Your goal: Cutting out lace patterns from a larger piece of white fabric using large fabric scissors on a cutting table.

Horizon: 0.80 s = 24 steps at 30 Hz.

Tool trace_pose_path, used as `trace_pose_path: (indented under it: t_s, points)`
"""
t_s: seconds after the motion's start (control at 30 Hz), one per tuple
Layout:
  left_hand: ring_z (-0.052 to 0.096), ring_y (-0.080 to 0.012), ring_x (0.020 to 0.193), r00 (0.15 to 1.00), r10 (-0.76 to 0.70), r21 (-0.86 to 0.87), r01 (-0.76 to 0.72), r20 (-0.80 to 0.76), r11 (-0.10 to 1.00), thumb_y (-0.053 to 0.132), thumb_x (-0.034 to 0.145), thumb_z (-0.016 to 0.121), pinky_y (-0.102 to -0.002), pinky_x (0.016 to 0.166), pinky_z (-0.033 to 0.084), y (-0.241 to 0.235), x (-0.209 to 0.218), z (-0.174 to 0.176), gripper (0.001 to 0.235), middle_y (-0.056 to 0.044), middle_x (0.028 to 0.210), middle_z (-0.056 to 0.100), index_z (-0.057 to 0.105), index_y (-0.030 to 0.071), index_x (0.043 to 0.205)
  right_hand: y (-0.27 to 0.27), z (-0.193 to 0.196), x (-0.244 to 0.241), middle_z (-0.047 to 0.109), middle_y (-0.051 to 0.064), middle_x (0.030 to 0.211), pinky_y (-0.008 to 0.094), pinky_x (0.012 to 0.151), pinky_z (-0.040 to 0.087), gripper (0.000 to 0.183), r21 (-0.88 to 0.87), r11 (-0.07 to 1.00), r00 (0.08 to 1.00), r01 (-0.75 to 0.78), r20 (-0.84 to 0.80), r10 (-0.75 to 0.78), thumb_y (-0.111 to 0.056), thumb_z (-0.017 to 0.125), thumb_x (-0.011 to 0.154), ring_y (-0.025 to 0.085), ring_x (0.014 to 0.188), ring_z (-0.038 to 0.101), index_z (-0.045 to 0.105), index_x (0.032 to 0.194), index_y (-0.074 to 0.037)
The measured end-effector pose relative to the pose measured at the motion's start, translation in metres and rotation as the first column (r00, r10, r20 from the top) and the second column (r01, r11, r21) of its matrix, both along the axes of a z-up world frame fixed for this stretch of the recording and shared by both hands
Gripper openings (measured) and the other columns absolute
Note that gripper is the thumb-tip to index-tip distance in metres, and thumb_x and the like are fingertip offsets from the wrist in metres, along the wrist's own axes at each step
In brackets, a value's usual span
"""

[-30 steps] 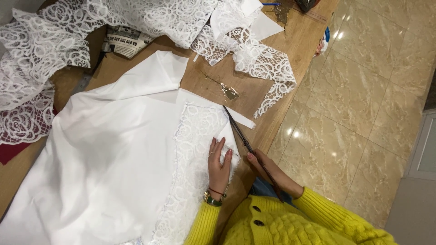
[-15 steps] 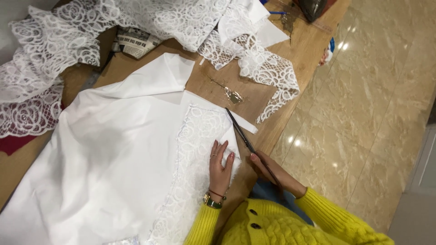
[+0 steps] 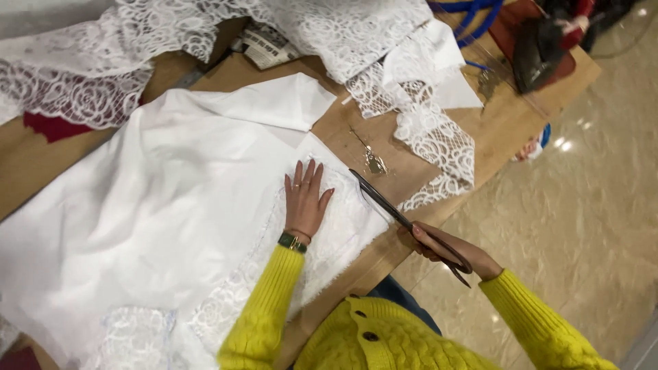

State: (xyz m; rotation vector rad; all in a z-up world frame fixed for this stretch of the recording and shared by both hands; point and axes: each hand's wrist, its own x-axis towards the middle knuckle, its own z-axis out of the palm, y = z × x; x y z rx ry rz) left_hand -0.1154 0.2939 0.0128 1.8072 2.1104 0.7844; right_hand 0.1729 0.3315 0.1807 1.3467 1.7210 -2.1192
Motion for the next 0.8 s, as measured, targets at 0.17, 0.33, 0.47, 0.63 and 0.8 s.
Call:
trace_pose_path:
  t_s: [0.17, 0.33, 0.47, 0.63, 0.8]
  points:
    - [0.013, -0.0285, 0.157, 0.989, 0.081, -0.142, -0.098, -0.124, 0.985, 0.055, 0.105, 0.042, -0.063, 0.122, -0.003, 0.018, 0.008, -0.014, 0.071, -0.008, 0.17, 0.019, 0.027, 0.012, 0.16, 0.023, -0.01, -0.002, 0.044, -0.001, 0.075, 0.02, 0.047, 0.03, 0.055, -0.004, 0.998, 0.997, -0.067, 0.027, 0.067, -0.06, 0.033, 0.105, 0.004, 0.055, 0.034, 0.056, 0.101, -0.01]
    - [0.01, -0.0245, 0.157, 0.969, 0.11, -0.131, -0.142, -0.222, 0.981, 0.064, 0.103, 0.035, -0.062, 0.122, -0.009, 0.02, 0.01, -0.026, 0.078, -0.006, 0.171, 0.014, 0.023, 0.013, 0.161, 0.032, -0.019, -0.001, 0.046, 0.001, 0.075, 0.021, 0.048, 0.032, 0.055, 0.014, 0.992, 0.99, -0.128, 0.059, 0.127, -0.061, 0.034, 0.103, 0.006, 0.056, 0.037, 0.057, 0.107, -0.011]
    - [0.012, -0.0249, 0.157, 0.97, 0.13, -0.107, -0.154, -0.205, 0.982, 0.064, 0.103, 0.035, -0.062, 0.122, -0.009, 0.019, 0.011, -0.024, 0.076, -0.006, 0.17, 0.017, 0.024, 0.014, 0.161, 0.038, -0.024, 0.004, 0.047, 0.002, 0.075, 0.022, 0.048, 0.033, 0.056, 0.025, 0.986, 0.984, -0.162, 0.08, 0.16, -0.061, 0.034, 0.102, 0.008, 0.057, 0.039, 0.057, 0.11, -0.011]
    - [0.011, -0.0257, 0.157, 0.961, 0.108, -0.109, -0.14, -0.255, 0.984, 0.064, 0.103, 0.034, -0.064, 0.122, -0.006, 0.018, 0.011, -0.026, 0.064, -0.004, 0.17, 0.016, 0.032, 0.032, 0.158, 0.044, -0.03, 0.005, 0.05, 0.004, 0.075, 0.024, 0.05, 0.035, 0.058, 0.054, 0.981, 0.978, -0.187, 0.108, 0.18, -0.062, 0.035, 0.101, 0.01, 0.058, 0.042, 0.058, 0.116, -0.012]
    - [0.009, -0.0249, 0.157, 0.965, 0.097, -0.152, -0.137, -0.243, 0.979, 0.065, 0.103, 0.034, -0.064, 0.122, -0.008, 0.019, 0.011, -0.023, 0.066, -0.004, 0.171, 0.014, 0.029, 0.032, 0.159, 0.041, -0.035, 0.016, 0.051, 0.005, 0.075, 0.026, 0.051, 0.037, 0.06, 0.08, 0.978, 0.975, -0.19, 0.13, 0.179, -0.063, 0.035, 0.099, 0.012, 0.059, 0.045, 0.059, 0.121, -0.012]
